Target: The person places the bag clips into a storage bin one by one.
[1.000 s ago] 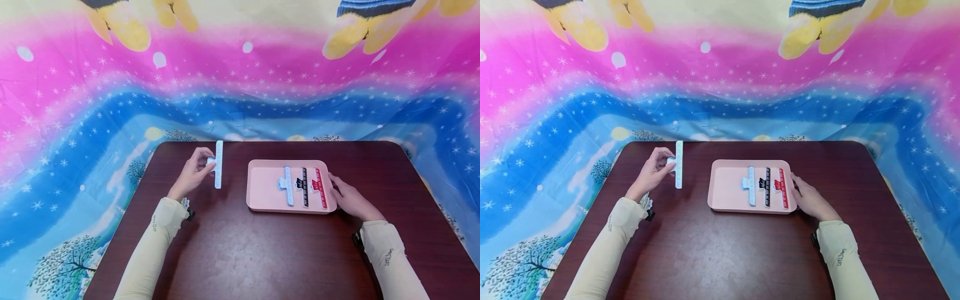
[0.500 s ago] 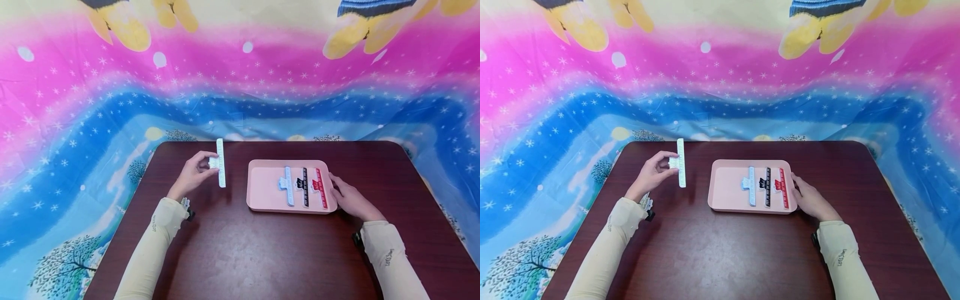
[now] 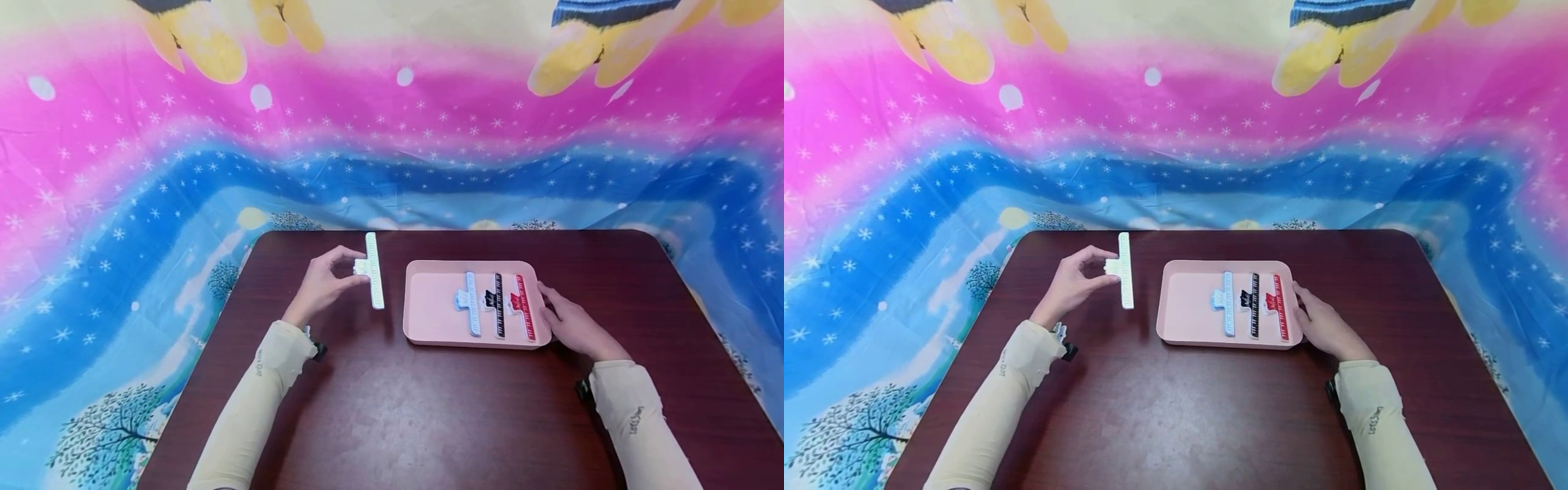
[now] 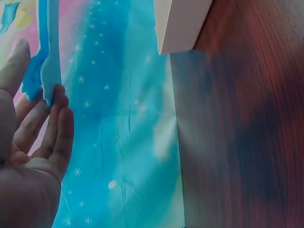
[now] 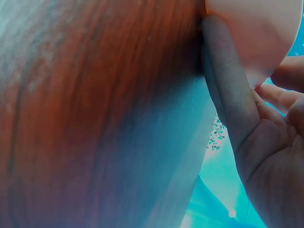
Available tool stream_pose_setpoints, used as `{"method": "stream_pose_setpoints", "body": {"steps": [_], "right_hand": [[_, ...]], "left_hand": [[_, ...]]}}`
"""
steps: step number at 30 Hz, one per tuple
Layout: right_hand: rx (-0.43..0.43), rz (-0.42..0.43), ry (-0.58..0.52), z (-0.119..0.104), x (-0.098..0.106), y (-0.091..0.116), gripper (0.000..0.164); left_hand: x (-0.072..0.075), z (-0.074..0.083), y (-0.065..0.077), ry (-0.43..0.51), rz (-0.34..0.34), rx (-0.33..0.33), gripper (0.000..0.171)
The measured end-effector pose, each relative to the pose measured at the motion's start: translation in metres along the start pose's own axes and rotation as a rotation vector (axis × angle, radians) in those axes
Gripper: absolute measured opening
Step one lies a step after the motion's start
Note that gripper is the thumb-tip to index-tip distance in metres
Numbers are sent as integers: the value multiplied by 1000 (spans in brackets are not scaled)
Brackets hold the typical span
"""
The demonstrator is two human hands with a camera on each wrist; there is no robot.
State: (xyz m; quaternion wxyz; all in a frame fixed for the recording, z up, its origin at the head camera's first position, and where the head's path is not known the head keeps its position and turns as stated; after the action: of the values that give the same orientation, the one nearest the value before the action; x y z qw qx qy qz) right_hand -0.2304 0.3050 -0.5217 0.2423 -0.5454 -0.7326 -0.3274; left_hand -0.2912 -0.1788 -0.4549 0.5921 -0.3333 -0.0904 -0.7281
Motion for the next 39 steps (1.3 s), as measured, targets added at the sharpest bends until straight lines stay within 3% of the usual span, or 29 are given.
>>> {"method": "stream_pose_setpoints", "body": {"steps": [5,16,32,39], "right_hand": [[-3,-5,0,0,-1,0,69],[-2,-15,-9,-2,0,0,70],[-4,-13,-18,-3,-1,0,69],[4,-7,-29,-2,-1,1,69]], "left_hand": [[-12,6,-6,-86,-30,-45,42],[-50,28,-30,-138,-207,-120,41],[-100,44,-50,-389,-376,-103,43],[-113,59,-62,-503,-444,-189,43]]}}
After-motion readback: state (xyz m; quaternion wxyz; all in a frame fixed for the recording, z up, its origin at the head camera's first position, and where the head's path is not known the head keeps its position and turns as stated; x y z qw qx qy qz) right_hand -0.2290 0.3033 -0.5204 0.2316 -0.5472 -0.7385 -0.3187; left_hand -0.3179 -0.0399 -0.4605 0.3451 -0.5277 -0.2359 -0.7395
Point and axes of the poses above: each hand's wrist, its own y-axis away from the middle knuckle, its own x-axis out of the back of the hand, z = x × y, the point moved 2 cm from there along -y, towards the middle knuckle, and after that the axes turned 8 degrees about -y, right-handed, at the moved point
